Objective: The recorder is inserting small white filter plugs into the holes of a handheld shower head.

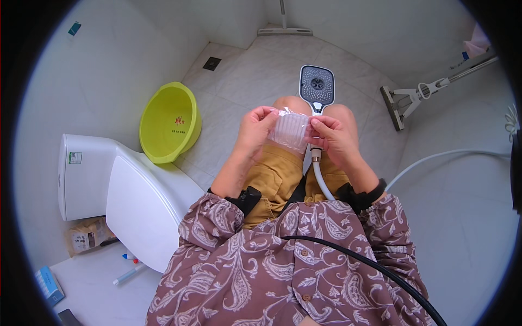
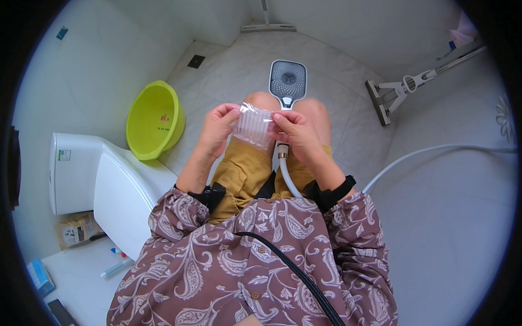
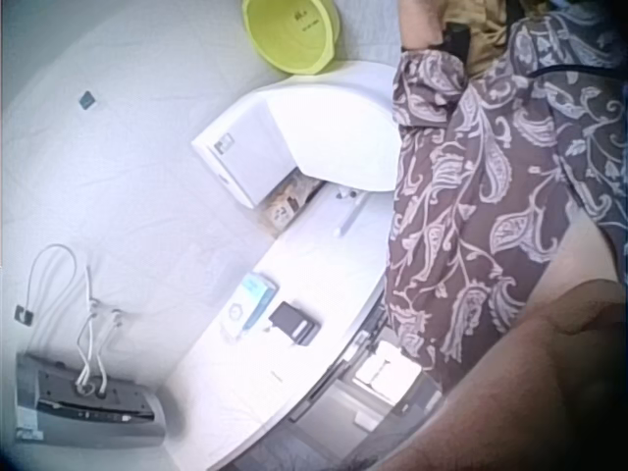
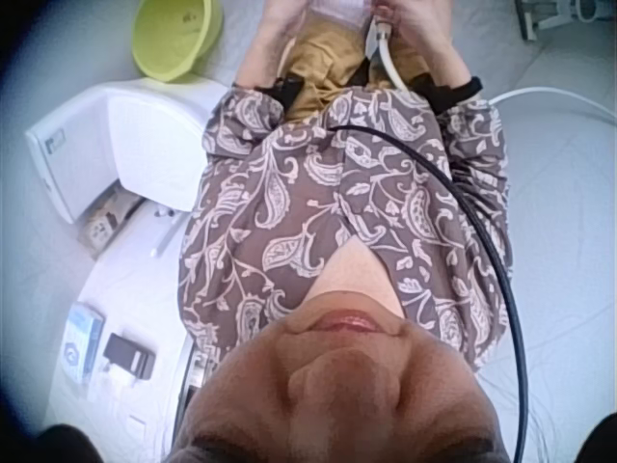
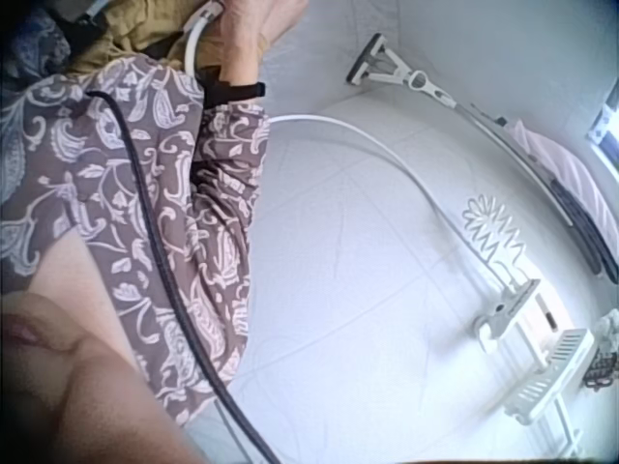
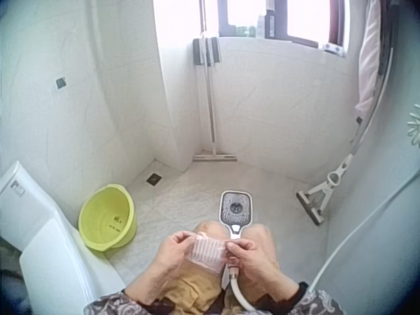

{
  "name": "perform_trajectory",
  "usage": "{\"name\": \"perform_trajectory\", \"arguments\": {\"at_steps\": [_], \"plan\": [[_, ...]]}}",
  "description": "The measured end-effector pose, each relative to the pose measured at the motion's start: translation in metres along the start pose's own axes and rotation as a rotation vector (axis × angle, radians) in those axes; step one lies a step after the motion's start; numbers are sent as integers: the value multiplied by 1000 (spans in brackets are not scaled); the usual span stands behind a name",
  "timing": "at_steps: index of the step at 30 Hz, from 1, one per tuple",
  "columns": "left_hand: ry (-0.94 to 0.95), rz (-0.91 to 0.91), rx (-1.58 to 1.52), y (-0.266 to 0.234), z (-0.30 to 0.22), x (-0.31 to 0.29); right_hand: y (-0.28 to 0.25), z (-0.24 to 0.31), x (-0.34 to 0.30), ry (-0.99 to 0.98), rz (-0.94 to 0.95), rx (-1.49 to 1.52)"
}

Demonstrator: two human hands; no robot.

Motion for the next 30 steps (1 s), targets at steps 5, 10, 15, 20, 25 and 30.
{"name": "perform_trajectory", "arguments": {"at_steps": [5,10,15,20,25,30], "plan": [[-4,-108,-76,-25,-7,7,-7,-2,2,-34,-43,-20],[-4,-34,-355,-61,-19,11,-3,-2,0,-46,-83,-122],[-106,172,-183,-4,-21,-10,2,-2,3,-26,44,-108],[-100,224,-133,-2,-10,-10,17,4,-6,-45,4,-43],[-29,122,-73,-9,-14,-11,26,12,-3,-298,44,-526],[23,82,60,-17,-20,-26,62,37,-20,-372,51,-1076]]}}
Point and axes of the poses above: each hand's wrist, its own x-axis towards the middle knuckle, its own y-axis out of the palm, z = x × y, the point moved 2 cm from there along x, towards the middle knuckle, and after that the axes turned 5 degrees about -z, right-handed, at the moved point
